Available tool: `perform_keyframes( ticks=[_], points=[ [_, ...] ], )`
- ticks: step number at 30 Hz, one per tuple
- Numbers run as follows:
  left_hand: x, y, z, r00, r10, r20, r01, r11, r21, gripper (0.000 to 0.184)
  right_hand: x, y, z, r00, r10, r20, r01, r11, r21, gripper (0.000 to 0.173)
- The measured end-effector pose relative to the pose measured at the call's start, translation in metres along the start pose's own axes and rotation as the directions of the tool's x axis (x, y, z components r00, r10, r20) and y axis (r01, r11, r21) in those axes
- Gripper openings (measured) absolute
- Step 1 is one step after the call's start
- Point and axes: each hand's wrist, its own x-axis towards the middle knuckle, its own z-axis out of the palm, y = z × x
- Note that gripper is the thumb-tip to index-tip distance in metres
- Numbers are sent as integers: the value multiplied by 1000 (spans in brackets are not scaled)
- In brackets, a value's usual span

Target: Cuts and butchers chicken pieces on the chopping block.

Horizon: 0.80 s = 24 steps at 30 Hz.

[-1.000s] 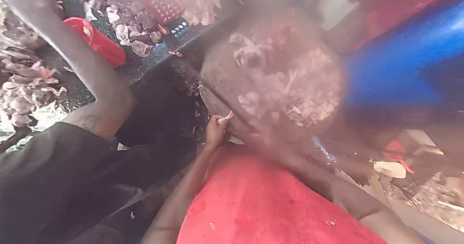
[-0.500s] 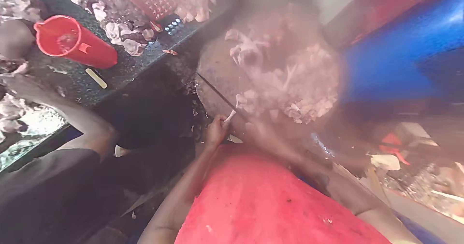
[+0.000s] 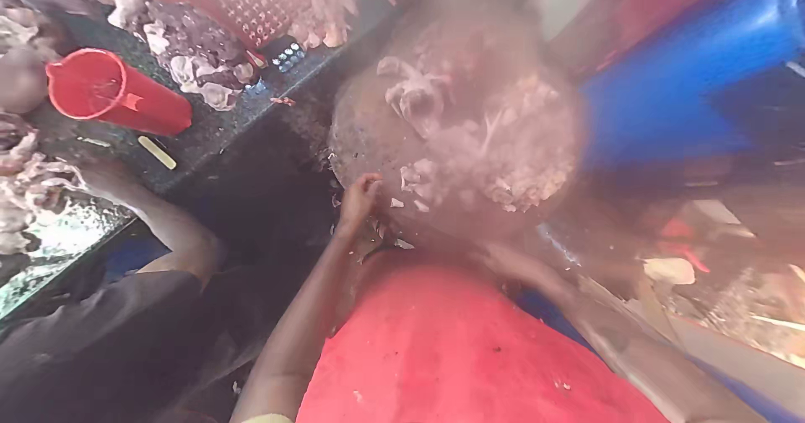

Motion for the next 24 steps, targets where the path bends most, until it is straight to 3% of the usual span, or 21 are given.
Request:
perform_keyframes(
  ticks=[3, 6, 8, 11, 13, 15, 17, 19, 21, 23, 24],
  points=[
    [25, 22, 21, 960, 58, 275, -154, 927, 342, 34, -13, 14, 0, 993, 80, 86, -62, 980, -189, 47],
    [45, 17, 25, 942, -12, 336, -206, 769, 606, 30, -14, 9, 4, 998, 60, 19, -54, 969, -243, 44],
    [60, 0, -10, 973, -12, 231, -141, 760, 634, 31, -9, 10, 9, 999, 50, -14, -52, 969, -242, 44],
    [75, -15, -95, 997, -43, -65, 71, 844, 531, 33, -6, 7, 14, 998, 57, -20, -59, 983, -176, 46],
    [80, -29, -135, 941, -104, -322, 247, 860, 446, 40, -1, 1, 18, 999, 29, -21, -31, 997, -78, 47],
    [84, -37, -145, 902, -115, -417, 294, 870, 396, 53, 7, -8, 22, 1000, -25, -19, 25, 999, 27, 49],
    [83, -8, -122, 948, 19, -317, 108, 920, 378, 51, 23, -20, 24, 998, -66, -22, 68, 992, 104, 50],
    [66, 43, -70, 979, 203, -10, -187, 919, 347, 41, 36, -36, 22, 998, -64, -16, 66, 982, 179, 52],
    [59, 89, -8, 861, 378, 340, -478, 829, 290, 35, 44, -53, 16, 998, -60, -20, 63, 974, 216, 53],
    [77, 114, 54, 712, 496, 497, -685, 648, 334, 35, 58, -60, 18, 992, -105, -66, 117, 966, 231, 50],
    [90, 122, 79, 690, 498, 526, -719, 556, 417, 39, 65, -61, 20, 990, -122, -77, 137, 962, 236, 49]
  ],
)
